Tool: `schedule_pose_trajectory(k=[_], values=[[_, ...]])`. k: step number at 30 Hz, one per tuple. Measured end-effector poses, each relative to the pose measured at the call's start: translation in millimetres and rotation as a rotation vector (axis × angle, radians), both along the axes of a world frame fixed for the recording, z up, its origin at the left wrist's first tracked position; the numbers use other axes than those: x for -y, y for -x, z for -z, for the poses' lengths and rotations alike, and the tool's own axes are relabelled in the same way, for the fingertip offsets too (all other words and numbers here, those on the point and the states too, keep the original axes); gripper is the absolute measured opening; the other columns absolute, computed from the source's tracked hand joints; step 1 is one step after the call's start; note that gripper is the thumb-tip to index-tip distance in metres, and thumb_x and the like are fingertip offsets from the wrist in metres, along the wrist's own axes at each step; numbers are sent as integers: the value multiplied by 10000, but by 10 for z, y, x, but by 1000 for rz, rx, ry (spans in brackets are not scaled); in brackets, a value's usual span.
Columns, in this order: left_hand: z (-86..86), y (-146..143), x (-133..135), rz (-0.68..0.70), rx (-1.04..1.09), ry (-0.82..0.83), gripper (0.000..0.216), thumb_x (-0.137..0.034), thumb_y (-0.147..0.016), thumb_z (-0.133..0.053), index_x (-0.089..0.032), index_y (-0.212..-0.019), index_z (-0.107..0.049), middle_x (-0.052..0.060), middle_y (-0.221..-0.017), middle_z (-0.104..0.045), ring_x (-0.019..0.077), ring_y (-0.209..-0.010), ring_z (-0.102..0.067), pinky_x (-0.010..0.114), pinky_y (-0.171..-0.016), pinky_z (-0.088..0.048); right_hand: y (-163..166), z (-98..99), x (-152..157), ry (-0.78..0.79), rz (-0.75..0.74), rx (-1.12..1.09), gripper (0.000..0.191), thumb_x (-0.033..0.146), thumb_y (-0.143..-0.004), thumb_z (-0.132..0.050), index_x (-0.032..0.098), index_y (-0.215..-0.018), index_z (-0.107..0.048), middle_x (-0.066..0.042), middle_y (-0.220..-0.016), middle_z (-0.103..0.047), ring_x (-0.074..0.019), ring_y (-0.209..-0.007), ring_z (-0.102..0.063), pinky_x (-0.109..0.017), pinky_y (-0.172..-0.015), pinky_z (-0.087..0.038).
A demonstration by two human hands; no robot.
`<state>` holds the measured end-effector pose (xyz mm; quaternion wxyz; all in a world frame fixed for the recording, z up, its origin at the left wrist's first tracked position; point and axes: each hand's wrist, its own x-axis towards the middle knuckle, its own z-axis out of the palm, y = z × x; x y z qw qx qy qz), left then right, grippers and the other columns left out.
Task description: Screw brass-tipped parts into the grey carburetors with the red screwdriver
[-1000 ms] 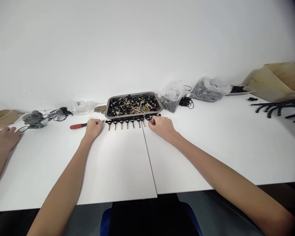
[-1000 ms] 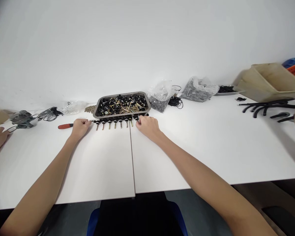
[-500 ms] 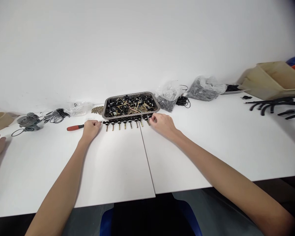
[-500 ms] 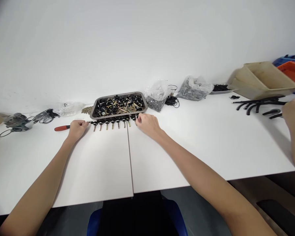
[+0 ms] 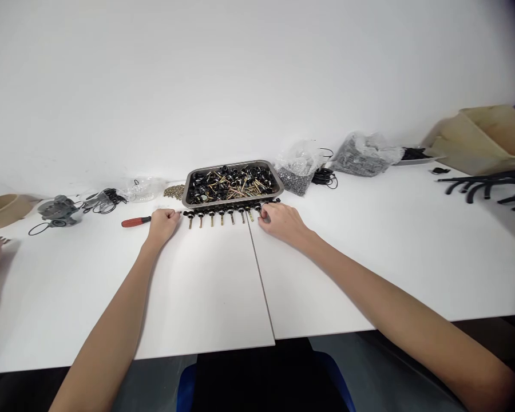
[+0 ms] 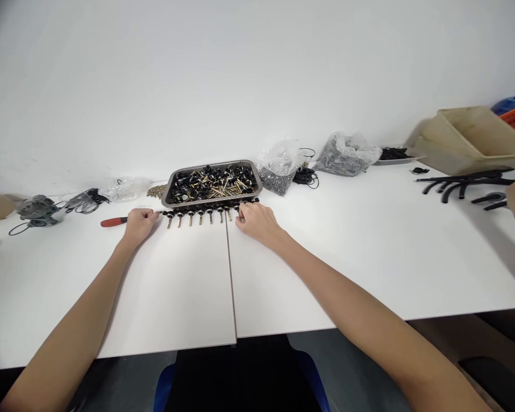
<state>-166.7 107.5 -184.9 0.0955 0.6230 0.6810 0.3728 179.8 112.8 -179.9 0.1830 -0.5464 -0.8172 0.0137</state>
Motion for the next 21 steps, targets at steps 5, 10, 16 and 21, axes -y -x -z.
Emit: schedule_pose_trajectory(k=[5, 10, 16, 21], values=[[1, 0, 1, -5, -4, -1, 400, -317, -694, -514, -197, -476, -201, -42, -478, -171, 87, -501, -200, 275, -535, -210, 9, 1, 9, 7, 1, -2, 83, 256, -819, -520, 192, -771, -542, -28, -835, -668, -175, -759, -547, -283, -602, -281], [-8, -9, 10, -3, -4, 4, 398, -313, -700, -508, -198, -484, -194, -40, -482, -173, 89, -503, -202, 274, -534, -212, -9, -15, 4, -10, 4, -55, 133, 282, -836, -513, 189, -745, -539, -20, -812, -660, -158, -710, -529, -279, -591, -278], [-16, -7, 12, 2, -12, -2, 402, -316, -708, -510, -198, -483, -198, -38, -479, -177, 92, -507, -206, 278, -536, -198, -146, -114, -65, -96, 110, -182, 244, 318, -900, -437, 189, -738, -565, -22, -752, -645, -149, -647, -499, -278, -579, -264], [-8, 0, 14, 2, -10, -1, 403, -311, -707, -518, -198, -485, -202, -39, -482, -177, 94, -509, -207, 275, -537, -211, -237, -159, -117, -105, 171, -281, 298, 339, -924, -400, 188, -740, -580, -28, -719, -634, -149, -621, -488, -273, -576, -265]])
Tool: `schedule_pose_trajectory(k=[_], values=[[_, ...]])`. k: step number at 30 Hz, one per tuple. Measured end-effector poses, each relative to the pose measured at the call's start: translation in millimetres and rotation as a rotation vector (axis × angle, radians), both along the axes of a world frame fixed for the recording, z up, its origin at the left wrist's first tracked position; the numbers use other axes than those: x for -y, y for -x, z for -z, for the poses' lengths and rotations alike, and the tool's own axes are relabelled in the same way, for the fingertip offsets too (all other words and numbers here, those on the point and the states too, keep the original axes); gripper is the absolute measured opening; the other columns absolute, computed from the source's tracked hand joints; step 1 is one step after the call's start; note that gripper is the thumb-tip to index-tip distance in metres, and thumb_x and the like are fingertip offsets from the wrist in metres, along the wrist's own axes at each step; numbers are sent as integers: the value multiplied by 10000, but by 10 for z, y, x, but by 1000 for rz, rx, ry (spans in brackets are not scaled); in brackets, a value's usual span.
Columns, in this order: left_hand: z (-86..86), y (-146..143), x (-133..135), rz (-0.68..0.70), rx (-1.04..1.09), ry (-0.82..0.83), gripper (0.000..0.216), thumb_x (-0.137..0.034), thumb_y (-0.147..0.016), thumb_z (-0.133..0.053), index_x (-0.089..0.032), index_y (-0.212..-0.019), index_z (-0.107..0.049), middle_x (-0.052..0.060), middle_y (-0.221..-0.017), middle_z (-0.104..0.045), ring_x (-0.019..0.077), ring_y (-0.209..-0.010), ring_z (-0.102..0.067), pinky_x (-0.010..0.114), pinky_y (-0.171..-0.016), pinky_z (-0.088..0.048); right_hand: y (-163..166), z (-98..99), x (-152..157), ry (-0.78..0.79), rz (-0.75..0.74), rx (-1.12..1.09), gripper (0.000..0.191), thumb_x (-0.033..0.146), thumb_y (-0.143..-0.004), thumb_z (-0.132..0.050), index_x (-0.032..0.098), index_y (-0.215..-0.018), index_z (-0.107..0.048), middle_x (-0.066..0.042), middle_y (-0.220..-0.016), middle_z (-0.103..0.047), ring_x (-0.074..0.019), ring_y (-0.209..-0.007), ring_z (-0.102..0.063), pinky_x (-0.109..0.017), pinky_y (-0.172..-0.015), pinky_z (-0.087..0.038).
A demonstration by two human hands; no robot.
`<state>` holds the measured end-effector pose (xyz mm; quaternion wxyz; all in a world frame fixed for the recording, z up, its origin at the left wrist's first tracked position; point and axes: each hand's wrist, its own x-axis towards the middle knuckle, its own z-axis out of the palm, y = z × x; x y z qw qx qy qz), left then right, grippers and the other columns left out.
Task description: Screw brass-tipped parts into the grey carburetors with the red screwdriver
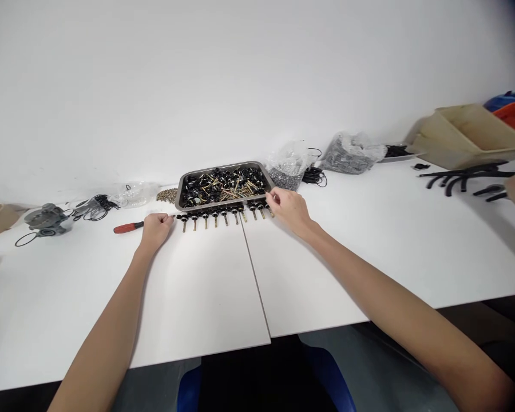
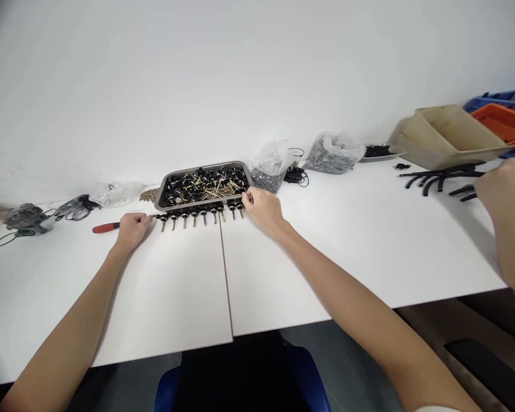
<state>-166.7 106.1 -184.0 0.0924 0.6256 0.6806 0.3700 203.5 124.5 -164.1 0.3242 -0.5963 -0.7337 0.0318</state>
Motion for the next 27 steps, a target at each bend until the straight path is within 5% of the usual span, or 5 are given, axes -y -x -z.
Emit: schedule_pose_trajectory(k=[6, 14, 27], values=[[3, 0, -3, 3, -3, 6, 407, -311, -712, -520, -197, -491, -197, -40, -488, -171, 92, -511, -203, 276, -539, -212, 39, 43, 6, 3, -27, -32, 264, 316, -910, -426, 188, -725, -565, -10, -690, -612, -138, -615, -473, -263, -576, -271], [9, 6, -19, 6, -14, 3, 405, -307, -716, -516, -194, -484, -204, -39, -481, -189, 91, -507, -213, 278, -542, -209, 267, 149, 195, -17, -252, 105, 124, 276, -847, -543, 196, -860, -637, 1, -754, -624, -134, -693, -516, -254, -615, -312], [-7, -15, -11, -2, -8, 8, 401, -309, -702, -517, -197, -482, -200, -39, -485, -178, 92, -506, -207, 278, -537, -210, 209, 226, 112, -64, -491, 259, 288, 213, -936, -452, 197, -1094, -692, -66, -877, -559, -188, -862, -498, -295, -789, -393]])
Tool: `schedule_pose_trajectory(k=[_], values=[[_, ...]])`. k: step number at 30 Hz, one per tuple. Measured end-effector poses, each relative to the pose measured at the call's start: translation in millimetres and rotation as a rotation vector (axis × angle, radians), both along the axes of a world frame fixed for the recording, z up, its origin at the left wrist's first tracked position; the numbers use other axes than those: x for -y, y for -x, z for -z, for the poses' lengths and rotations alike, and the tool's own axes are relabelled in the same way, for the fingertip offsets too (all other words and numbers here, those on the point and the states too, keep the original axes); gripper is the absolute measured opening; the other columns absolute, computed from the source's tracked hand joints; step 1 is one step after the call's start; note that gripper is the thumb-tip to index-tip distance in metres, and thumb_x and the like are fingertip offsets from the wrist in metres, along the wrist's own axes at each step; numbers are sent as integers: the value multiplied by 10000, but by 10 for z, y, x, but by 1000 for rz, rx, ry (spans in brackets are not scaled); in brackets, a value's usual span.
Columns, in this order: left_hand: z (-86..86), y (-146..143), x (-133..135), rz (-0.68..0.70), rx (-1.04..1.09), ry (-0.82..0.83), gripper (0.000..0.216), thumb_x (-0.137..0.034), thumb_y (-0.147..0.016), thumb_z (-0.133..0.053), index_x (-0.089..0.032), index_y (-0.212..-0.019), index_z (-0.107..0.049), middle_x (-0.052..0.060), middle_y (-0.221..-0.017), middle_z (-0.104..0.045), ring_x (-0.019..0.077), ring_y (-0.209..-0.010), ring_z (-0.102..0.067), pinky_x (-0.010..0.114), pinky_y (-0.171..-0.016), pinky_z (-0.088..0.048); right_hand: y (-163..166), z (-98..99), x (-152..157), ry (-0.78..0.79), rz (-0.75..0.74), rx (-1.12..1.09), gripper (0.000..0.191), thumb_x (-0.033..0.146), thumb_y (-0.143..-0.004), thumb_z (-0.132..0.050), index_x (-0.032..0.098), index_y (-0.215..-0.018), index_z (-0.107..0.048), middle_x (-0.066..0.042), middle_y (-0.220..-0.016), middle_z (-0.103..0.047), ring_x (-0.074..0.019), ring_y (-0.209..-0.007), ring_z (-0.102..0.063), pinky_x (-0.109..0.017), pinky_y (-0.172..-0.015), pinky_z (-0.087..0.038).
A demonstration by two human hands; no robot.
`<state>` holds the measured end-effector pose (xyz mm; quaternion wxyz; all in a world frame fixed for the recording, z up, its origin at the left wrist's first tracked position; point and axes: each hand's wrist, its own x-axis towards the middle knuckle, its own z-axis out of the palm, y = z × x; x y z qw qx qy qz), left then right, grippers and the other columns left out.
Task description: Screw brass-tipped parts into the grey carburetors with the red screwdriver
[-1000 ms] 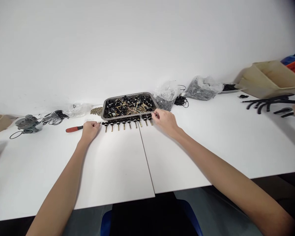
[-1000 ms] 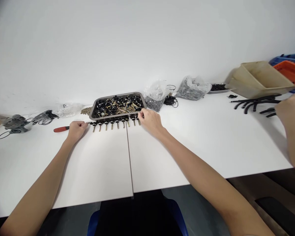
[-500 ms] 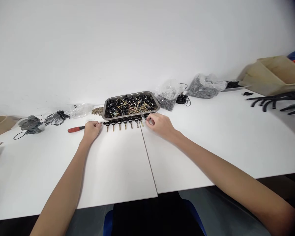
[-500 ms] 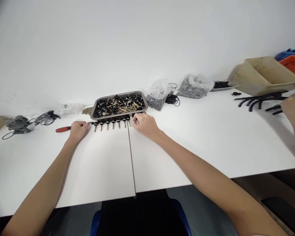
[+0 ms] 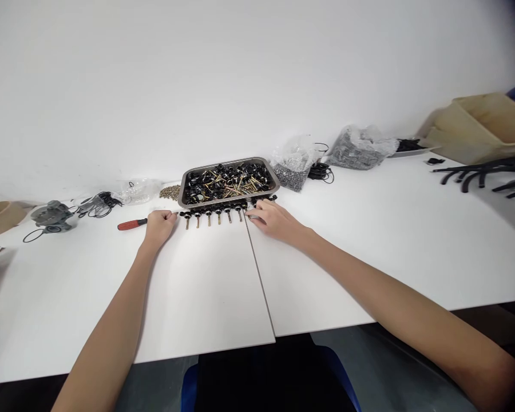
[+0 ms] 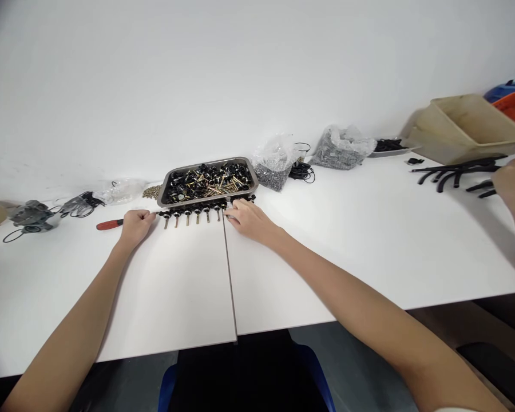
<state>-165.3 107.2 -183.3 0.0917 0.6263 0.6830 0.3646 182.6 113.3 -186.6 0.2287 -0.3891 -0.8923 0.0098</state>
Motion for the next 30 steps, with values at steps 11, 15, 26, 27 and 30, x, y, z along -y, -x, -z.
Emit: schedule_pose_trajectory(k=[11, 15, 26, 27, 30], values=[[5, 5, -13, -1, -9, -2, 393, -306, -693, -512, -197, -472, -206, -39, -475, -184, 91, -502, -216, 278, -537, -215, 2, 49, -47, -36, -18, -22, 317, 227, -963, -433, 202, -1099, -718, -71, -850, -521, -193, -833, -472, -298, -769, -391], [16, 20, -14, 2, -7, -1, 391, -314, -694, -509, -196, -471, -210, -39, -473, -185, 90, -497, -219, 277, -537, -220, 10, 40, -41, -35, -7, -6, 307, 232, -959, -450, 196, -1092, -724, -71, -843, -525, -193, -829, -473, -296, -762, -390], [26, 18, -26, 10, -13, -7, 394, -314, -692, -509, -195, -472, -205, -39, -472, -185, 88, -496, -214, 279, -533, -210, 4, 43, -57, -17, -9, 9, 307, 238, -961, -447, 186, -1089, -720, -72, -838, -535, -196, -836, -477, -308, -786, -399], [26, 20, -25, 9, -13, -5, 394, -315, -693, -509, -195, -470, -208, -39, -469, -187, 88, -495, -216, 280, -532, -208, 6, 46, -54, -15, -11, 8, 305, 239, -959, -448, 184, -1081, -722, -75, -838, -538, -198, -836, -481, -311, -787, -403], [19, 21, -18, 7, -14, -5, 393, -314, -693, -509, -194, -466, -212, -39, -467, -190, 87, -494, -216, 280, -532, -207, 3, 28, -37, -9, -10, -22, 302, 256, -948, -467, 172, -1122, -698, -82, -858, -560, -207, -844, -504, -326, -791, -420]])
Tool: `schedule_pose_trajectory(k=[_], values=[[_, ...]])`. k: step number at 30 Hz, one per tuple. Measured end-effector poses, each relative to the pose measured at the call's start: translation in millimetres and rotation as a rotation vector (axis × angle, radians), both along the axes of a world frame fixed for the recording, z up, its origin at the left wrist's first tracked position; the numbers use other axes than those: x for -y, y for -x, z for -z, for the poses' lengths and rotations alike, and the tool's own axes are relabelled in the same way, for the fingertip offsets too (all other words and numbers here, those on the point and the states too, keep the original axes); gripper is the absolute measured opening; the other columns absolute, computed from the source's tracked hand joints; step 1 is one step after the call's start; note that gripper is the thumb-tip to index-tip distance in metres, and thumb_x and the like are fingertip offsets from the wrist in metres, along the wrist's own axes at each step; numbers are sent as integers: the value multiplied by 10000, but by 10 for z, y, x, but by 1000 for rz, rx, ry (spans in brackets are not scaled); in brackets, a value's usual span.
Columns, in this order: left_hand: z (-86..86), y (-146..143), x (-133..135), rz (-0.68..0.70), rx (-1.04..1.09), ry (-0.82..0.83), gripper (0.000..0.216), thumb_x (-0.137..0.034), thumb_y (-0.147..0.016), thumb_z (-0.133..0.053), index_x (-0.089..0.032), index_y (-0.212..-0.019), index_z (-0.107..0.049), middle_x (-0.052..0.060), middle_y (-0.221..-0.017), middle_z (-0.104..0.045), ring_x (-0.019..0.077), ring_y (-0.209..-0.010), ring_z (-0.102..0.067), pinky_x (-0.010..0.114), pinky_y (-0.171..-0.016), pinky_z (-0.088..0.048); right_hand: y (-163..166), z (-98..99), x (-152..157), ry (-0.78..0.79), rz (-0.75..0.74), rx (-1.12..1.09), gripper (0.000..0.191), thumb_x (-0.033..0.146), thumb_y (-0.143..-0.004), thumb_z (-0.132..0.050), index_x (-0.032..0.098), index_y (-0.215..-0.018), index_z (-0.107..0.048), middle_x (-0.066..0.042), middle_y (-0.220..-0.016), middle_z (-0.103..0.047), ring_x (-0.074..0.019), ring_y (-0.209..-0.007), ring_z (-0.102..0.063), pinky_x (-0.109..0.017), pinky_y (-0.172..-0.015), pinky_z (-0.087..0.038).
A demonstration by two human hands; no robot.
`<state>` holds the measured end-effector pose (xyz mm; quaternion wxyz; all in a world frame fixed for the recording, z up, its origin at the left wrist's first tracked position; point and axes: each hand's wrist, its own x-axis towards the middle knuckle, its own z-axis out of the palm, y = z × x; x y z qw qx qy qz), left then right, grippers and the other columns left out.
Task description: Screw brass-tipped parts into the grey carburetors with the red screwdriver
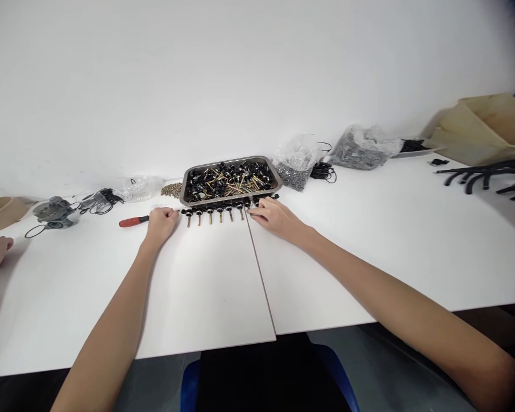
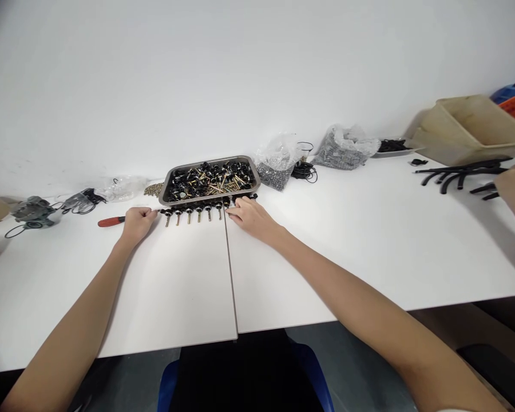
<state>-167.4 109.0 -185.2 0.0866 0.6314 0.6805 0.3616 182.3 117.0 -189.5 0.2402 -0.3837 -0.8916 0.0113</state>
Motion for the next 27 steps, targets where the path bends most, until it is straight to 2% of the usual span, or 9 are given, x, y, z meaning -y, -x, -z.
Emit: schedule_pose_trajectory(k=[4, 6, 8, 11, 13, 19, 22, 27], values=[[-14, -12, 9, -1, -3, -2, 393, -310, -692, -506, -193, -468, -205, -39, -467, -189, 86, -493, -214, 281, -533, -203, -75, -127, -3, 42, 88, -166, 330, 290, -952, -445, 145, -1182, -630, -89, -979, -628, -194, -845, -554, -313, -758, -427], [-17, -15, 11, -2, -5, -3, 395, -312, -692, -507, -193, -470, -202, -39, -468, -186, 85, -493, -211, 282, -534, -202, -147, -214, -32, 48, 187, -238, 271, 277, -944, -435, 149, -1045, -652, -70, -948, -655, -175, -796, -563, -291, -705, -407], [-16, -16, 12, -3, -7, -5, 395, -314, -693, -506, -193, -474, -200, -40, -471, -180, 85, -496, -205, 281, -534, -201, -222, -284, -73, 32, 296, -259, 222, 275, -919, -461, 165, -859, -645, -38, -820, -657, -155, -698, -541, -276, -638, -366], [-7, -11, 10, 0, -8, -7, 393, -316, -698, -503, -193, -481, -200, -40, -478, -178, 84, -501, -204, 278, -535, -204, -297, -331, -120, 38, 402, -217, 280, 317, -880, -503, 179, -646, -573, -1, -629, -591, -128, -569, -463, -269, -570, -302], [0, -6, 9, 1, -10, -7, 394, -318, -701, -504, -192, -482, -202, -40, -480, -179, 84, -502, -206, 276, -535, -205, -311, -326, -132, 72, 416, -160, 303, 334, -853, -522, 181, -593, -549, 6, -583, -567, -123, -546, -444, -267, -559, -287], [10, 7, 3, -1, -13, -8, 396, -314, -703, -505, -192, -477, -203, -40, -477, -178, 84, -498, -205, 279, -534, -201, -242, -247, -88, 117, 418, 36, 240, 337, -803, -543, 192, -623, -606, -8, -622, -613, -144, -576, -469, -278, -565, -272], [5, 4, 3, 3, -14, -9, 396, -305, -700, -506, -192, -470, -203, -38, -472, -184, 85, -497, -211, 280, -537, -204, -173, -213, -47, 102, 418, 39, 214, 334, -808, -537, 198, -667, -624, -5, -635, -622, -145, -577, -478, -280, -569, -274], [-11, -7, 7, 1, -13, -4, 396, -305, -704, -505, -193, -476, -201, -40, -476, -175, 86, -498, -206, 280, -538, -208, -40, -163, 22, 88, 393, 25, 198, 333, -829, -540, 204, -735, -656, -4, -774, -679, -149, -643, -532, -279, -595, -292]])
